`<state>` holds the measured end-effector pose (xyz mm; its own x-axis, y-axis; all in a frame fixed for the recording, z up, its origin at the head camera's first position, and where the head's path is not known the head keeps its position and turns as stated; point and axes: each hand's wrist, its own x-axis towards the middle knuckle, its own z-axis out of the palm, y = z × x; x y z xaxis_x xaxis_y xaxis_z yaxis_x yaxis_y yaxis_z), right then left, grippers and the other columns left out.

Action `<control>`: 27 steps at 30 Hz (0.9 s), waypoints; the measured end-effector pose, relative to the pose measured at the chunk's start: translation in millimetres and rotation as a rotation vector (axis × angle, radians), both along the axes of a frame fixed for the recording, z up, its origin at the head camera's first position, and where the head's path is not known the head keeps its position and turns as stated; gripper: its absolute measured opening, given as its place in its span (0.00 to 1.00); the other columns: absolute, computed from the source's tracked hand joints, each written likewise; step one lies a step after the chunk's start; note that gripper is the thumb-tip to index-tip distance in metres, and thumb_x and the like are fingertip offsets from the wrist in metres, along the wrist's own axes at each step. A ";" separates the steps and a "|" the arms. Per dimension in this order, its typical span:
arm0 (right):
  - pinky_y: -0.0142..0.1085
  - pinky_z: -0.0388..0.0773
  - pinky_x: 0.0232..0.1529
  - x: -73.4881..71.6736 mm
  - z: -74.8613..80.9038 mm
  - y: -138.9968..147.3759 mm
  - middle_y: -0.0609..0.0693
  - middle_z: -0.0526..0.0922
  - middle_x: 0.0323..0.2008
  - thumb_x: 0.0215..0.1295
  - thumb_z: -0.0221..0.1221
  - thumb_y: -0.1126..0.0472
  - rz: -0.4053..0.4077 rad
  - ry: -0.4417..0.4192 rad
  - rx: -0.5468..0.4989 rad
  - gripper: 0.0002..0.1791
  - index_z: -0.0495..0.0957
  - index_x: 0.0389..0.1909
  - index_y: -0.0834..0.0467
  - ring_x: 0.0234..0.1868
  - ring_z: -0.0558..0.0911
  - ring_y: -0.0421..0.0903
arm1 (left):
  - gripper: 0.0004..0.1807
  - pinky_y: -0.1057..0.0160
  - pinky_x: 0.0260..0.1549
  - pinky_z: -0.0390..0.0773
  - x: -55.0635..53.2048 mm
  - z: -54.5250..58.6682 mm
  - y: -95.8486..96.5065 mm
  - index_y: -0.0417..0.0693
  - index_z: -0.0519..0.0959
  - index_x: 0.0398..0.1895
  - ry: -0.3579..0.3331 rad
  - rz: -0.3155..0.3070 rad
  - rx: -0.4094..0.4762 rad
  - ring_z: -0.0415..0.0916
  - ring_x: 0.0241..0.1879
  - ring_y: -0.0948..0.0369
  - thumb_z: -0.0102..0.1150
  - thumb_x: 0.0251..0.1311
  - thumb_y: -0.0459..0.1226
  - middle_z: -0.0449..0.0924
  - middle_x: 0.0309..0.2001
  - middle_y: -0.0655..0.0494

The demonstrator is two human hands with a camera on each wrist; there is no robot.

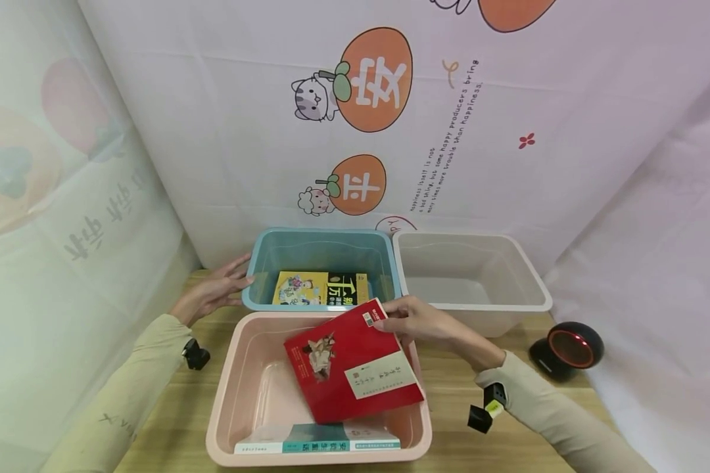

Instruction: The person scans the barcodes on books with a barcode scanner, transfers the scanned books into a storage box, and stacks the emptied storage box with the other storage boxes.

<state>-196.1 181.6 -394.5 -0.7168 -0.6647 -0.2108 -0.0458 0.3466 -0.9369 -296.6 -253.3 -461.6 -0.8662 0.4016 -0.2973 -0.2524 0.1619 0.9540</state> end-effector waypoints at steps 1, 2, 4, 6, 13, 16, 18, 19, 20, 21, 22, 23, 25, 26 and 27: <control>0.42 0.90 0.43 -0.3 0.6 1.6 0.66 0.88 0.51 0.77 0.58 0.65 -0.012 -0.012 -0.003 0.20 0.78 0.63 0.70 0.43 0.90 0.53 | 0.47 0.40 0.67 0.75 0.1 0.0 -0.5 0.55 0.30 0.86 0.001 0.000 0.000 0.59 0.76 0.35 0.51 0.81 0.38 0.35 0.85 0.39; 0.42 0.90 0.43 -0.6 1.4 3.2 0.65 0.88 0.51 0.77 0.58 0.64 -0.021 -0.019 -0.005 0.20 0.78 0.64 0.70 0.43 0.90 0.53 | 0.47 0.41 0.67 0.75 0.1 -0.2 -0.9 0.55 0.30 0.86 0.001 0.000 0.001 0.58 0.76 0.35 0.51 0.81 0.38 0.35 0.85 0.39; 0.41 0.90 0.42 -0.6 4.4 6.3 0.64 0.88 0.51 0.77 0.59 0.64 -0.035 -0.019 -0.002 0.20 0.78 0.64 0.69 0.44 0.90 0.52 | 0.47 0.40 0.67 0.75 -0.1 -0.7 -1.7 0.55 0.29 0.86 0.001 -0.001 0.005 0.58 0.76 0.35 0.51 0.81 0.38 0.35 0.85 0.39; 0.41 0.89 0.42 -0.6 8.9 9.5 0.64 0.87 0.51 0.77 0.59 0.63 -0.046 -0.020 -0.004 0.20 0.78 0.64 0.69 0.44 0.89 0.51 | 0.47 0.39 0.67 0.74 -0.7 -1.9 -2.3 0.56 0.29 0.86 -0.005 0.002 0.013 0.58 0.76 0.34 0.51 0.81 0.38 0.34 0.85 0.39; 0.42 0.90 0.44 -2.0 30.9 24.9 0.65 0.87 0.50 0.76 0.59 0.64 -0.102 0.010 0.001 0.21 0.78 0.63 0.71 0.43 0.89 0.50 | 0.46 0.36 0.70 0.70 -1.1 -2.4 -3.4 0.57 0.29 0.86 -0.005 -0.001 0.032 0.54 0.78 0.33 0.49 0.81 0.36 0.32 0.85 0.38; 0.42 0.89 0.43 -3.0 39.6 34.2 0.63 0.88 0.48 0.76 0.60 0.63 -0.114 0.050 0.035 0.21 0.79 0.63 0.70 0.42 0.89 0.50 | 0.46 0.35 0.70 0.69 -0.7 -2.1 -2.7 0.57 0.29 0.86 -0.004 0.001 0.031 0.53 0.78 0.33 0.49 0.81 0.35 0.32 0.85 0.39; 0.43 0.89 0.43 -3.5 45.1 40.8 0.62 0.89 0.47 0.76 0.59 0.62 -0.114 0.062 0.044 0.21 0.79 0.63 0.70 0.42 0.89 0.50 | 0.46 0.35 0.70 0.69 -0.5 -1.6 -2.6 0.57 0.29 0.86 -0.004 0.002 0.030 0.53 0.78 0.33 0.49 0.81 0.35 0.32 0.85 0.39; 0.43 0.90 0.43 -3.7 47.7 44.3 0.62 0.89 0.47 0.76 0.59 0.62 -0.112 0.064 0.047 0.21 0.79 0.62 0.70 0.42 0.89 0.51 | 0.46 0.36 0.70 0.69 -0.5 -1.3 -2.6 0.57 0.29 0.86 -0.005 0.003 0.030 0.53 0.78 0.33 0.49 0.81 0.35 0.31 0.85 0.39; 0.44 0.90 0.44 -3.7 50.5 47.6 0.62 0.89 0.47 0.76 0.59 0.62 -0.108 0.066 0.049 0.21 0.79 0.63 0.70 0.42 0.89 0.51 | 0.46 0.36 0.70 0.69 -0.5 -1.0 -2.5 0.57 0.29 0.86 -0.006 0.003 0.031 0.53 0.78 0.34 0.49 0.81 0.35 0.31 0.85 0.39; 0.44 0.90 0.44 -3.8 53.1 51.3 0.61 0.89 0.47 0.76 0.59 0.62 -0.102 0.070 0.049 0.21 0.79 0.62 0.70 0.42 0.90 0.51 | 0.46 0.37 0.70 0.70 -0.5 -0.8 -2.4 0.57 0.29 0.86 -0.006 0.004 0.028 0.53 0.78 0.34 0.49 0.81 0.36 0.31 0.85 0.39; 0.45 0.90 0.44 -3.8 55.8 55.0 0.61 0.89 0.47 0.76 0.59 0.62 -0.095 0.073 0.048 0.20 0.79 0.62 0.70 0.41 0.90 0.51 | 0.46 0.37 0.70 0.71 -0.5 -0.7 -2.4 0.58 0.30 0.86 -0.006 0.005 0.027 0.53 0.78 0.34 0.50 0.81 0.36 0.31 0.85 0.39; 0.45 0.90 0.43 -3.7 58.8 59.1 0.61 0.89 0.47 0.77 0.59 0.62 -0.084 0.078 0.047 0.20 0.79 0.62 0.71 0.41 0.90 0.52 | 0.46 0.37 0.69 0.71 -0.5 -0.9 -2.3 0.58 0.30 0.86 -0.007 0.008 0.029 0.53 0.78 0.34 0.50 0.81 0.36 0.32 0.85 0.40; 0.46 0.90 0.43 -3.9 64.4 68.1 0.60 0.90 0.46 0.77 0.58 0.63 -0.062 0.091 0.047 0.20 0.79 0.62 0.71 0.41 0.90 0.53 | 0.46 0.37 0.69 0.71 -0.1 -1.5 -2.3 0.58 0.30 0.86 -0.005 0.007 0.033 0.53 0.78 0.33 0.50 0.81 0.36 0.32 0.85 0.40; 0.46 0.90 0.42 -4.3 67.1 72.9 0.59 0.90 0.46 0.77 0.58 0.63 -0.053 0.101 0.047 0.20 0.78 0.62 0.71 0.41 0.90 0.53 | 0.46 0.36 0.69 0.71 0.4 -2.1 -2.8 0.59 0.30 0.86 -0.007 0.009 0.036 0.53 0.78 0.33 0.50 0.81 0.37 0.32 0.85 0.40; 0.46 0.90 0.42 -5.0 69.6 77.9 0.59 0.90 0.46 0.77 0.57 0.63 -0.048 0.108 0.049 0.20 0.78 0.62 0.71 0.41 0.90 0.53 | 0.46 0.35 0.70 0.69 1.0 -3.1 -3.3 0.58 0.30 0.86 -0.010 0.011 0.037 0.52 0.78 0.33 0.50 0.81 0.37 0.32 0.85 0.41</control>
<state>-201.1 259.5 -324.9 -0.7677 -0.6199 -0.1623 -0.1279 0.3964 -0.9091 -295.6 -256.7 -464.7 -0.8677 0.4032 -0.2906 -0.2631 0.1233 0.9569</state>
